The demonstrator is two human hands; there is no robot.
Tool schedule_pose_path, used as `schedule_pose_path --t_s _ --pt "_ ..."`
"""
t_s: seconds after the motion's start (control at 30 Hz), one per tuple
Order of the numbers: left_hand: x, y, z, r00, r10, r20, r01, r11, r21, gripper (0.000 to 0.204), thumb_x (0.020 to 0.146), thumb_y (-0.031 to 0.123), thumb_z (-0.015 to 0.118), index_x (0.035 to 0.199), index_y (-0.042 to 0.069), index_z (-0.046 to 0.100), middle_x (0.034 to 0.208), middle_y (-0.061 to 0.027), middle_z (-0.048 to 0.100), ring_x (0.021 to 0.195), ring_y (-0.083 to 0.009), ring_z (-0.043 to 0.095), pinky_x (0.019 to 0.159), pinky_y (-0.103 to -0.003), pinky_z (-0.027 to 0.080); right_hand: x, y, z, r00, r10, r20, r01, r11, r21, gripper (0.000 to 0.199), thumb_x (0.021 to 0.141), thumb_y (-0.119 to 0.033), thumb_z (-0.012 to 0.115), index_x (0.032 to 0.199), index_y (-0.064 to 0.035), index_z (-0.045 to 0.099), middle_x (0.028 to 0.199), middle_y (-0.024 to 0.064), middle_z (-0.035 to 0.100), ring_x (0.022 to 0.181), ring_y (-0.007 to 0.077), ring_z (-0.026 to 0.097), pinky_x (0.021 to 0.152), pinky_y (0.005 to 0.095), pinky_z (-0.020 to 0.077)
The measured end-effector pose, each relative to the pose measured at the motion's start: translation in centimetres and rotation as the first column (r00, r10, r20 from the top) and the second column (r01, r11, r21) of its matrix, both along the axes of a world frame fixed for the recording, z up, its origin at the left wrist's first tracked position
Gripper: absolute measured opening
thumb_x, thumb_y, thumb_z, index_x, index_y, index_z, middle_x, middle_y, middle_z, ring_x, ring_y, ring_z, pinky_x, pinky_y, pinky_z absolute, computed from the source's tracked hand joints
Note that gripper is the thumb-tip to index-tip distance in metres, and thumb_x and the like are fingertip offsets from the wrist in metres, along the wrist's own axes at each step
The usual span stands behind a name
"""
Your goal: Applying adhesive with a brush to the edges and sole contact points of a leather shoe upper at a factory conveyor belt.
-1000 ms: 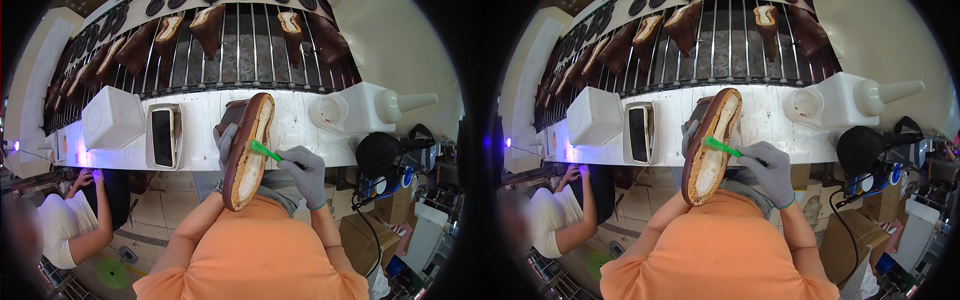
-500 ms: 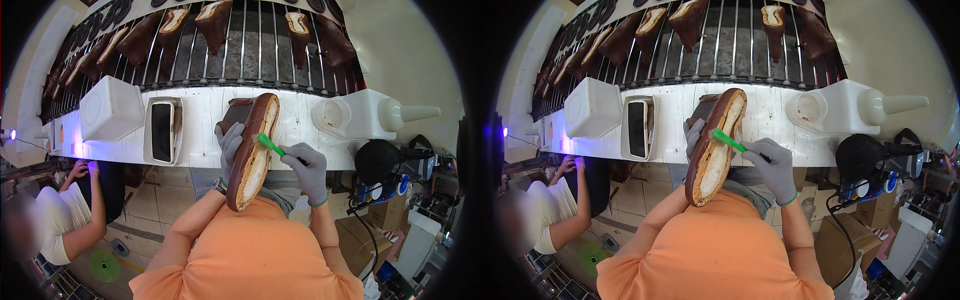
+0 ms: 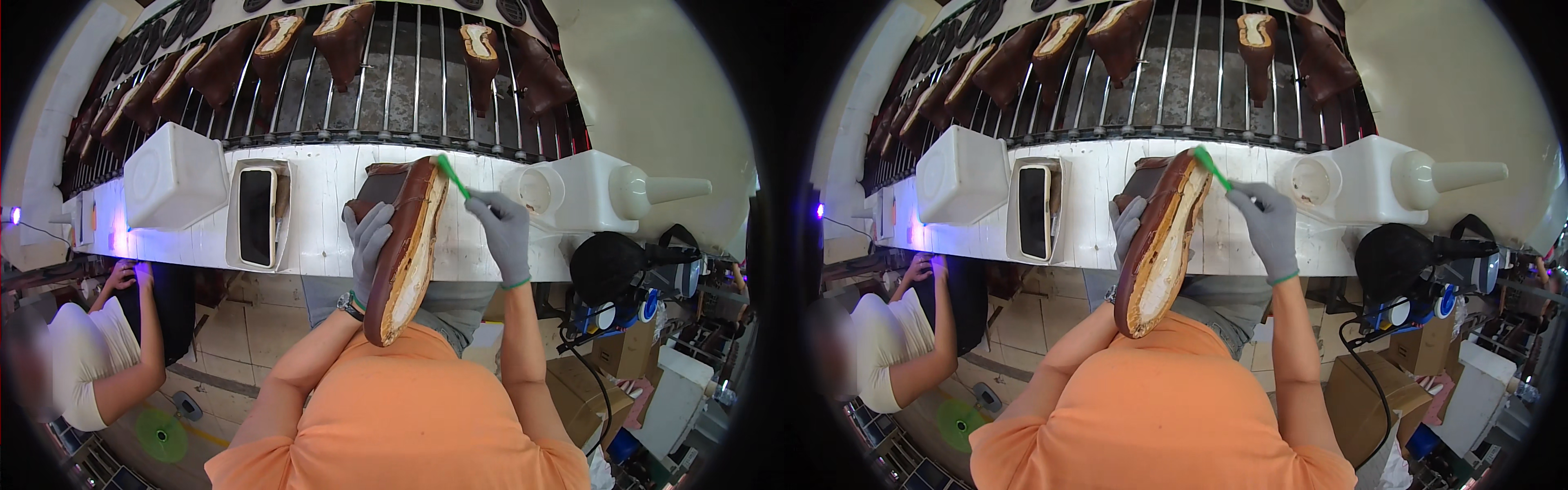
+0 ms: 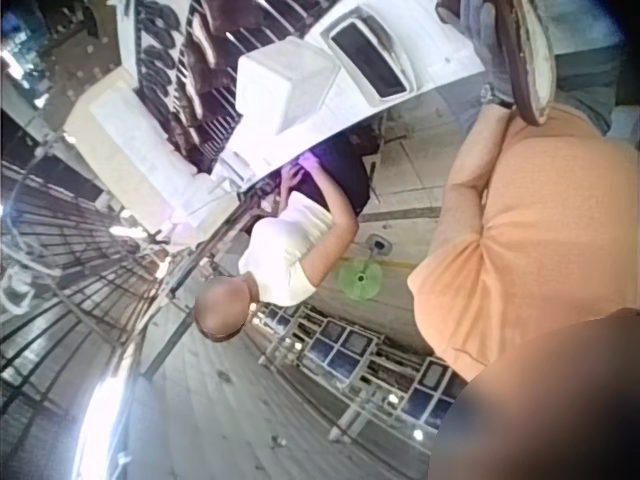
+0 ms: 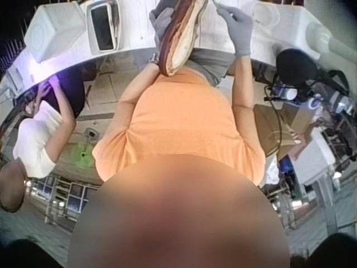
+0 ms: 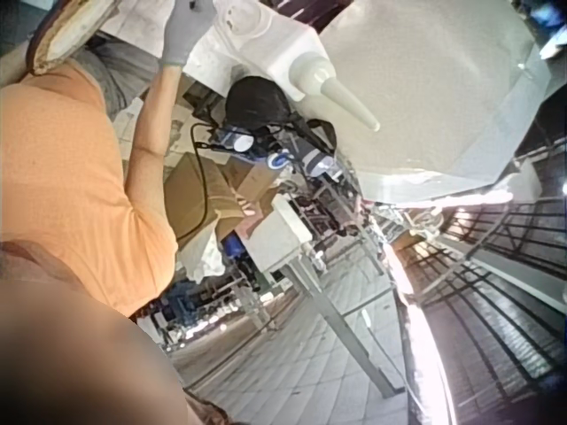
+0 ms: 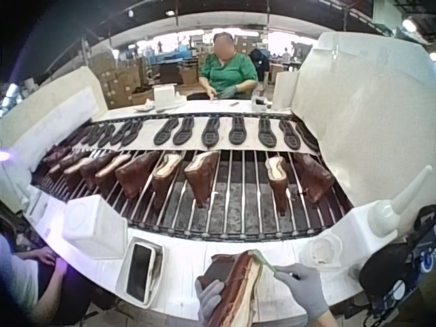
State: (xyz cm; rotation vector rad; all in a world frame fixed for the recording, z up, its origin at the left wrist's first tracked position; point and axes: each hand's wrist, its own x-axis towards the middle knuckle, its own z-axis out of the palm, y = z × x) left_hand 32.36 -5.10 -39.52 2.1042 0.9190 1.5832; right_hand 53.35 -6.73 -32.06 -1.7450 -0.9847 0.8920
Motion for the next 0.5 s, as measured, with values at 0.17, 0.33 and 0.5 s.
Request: schedule_pose_path --t_s 0.17,0.33,0.5 --pt "-0.3 0.2 -0.8 0.999 0.005 -0.035 -0.003 0.998 0.060 0.076 0.079 0.023 0.079 0.139 0.008 0.034 0.139 -0.0160 0.046 0.130 -0.0340 0.047 0.115 -0.056 0.021 0.1 -3.3 3.0 0.968 0.246 -0.045 -0.248 0.968 -0.029 0.018 0.083 -0.011 0.073 0.099 -0.0022 0.076 0.070 -0.0006 0.061 0.062 0.0044 0.042 0.055 0.0234 0.0336" --pt "-0.4 0.3 -1.1 0.991 0.019 -0.133 -0.007 0.996 0.092 0.086 0.077 0.029 0.083 0.142 0.005 0.032 0.138 -0.0172 0.045 0.129 -0.0351 0.046 0.113 -0.056 0.025 0.3 0.2 0.6 0.990 0.047 0.132 -0.049 0.999 0.006 0.022 0.085 -0.015 0.072 0.101 -0.0004 0.074 0.072 0.0010 0.064 0.064 0.0050 0.048 0.057 0.0228 0.0372" --pt "-0.6 0.3 -0.6 0.989 0.022 -0.145 -0.011 0.997 0.075 0.088 0.076 0.029 0.084 0.143 0.005 0.031 0.135 -0.0168 0.046 0.127 -0.0354 0.047 0.112 -0.057 0.025 1.4 0.6 0.2 0.996 0.070 0.056 -0.070 0.998 -0.007 0.022 0.086 -0.016 0.072 0.102 -0.0010 0.075 0.075 0.0009 0.067 0.063 0.0039 0.049 0.057 0.0220 0.0378"
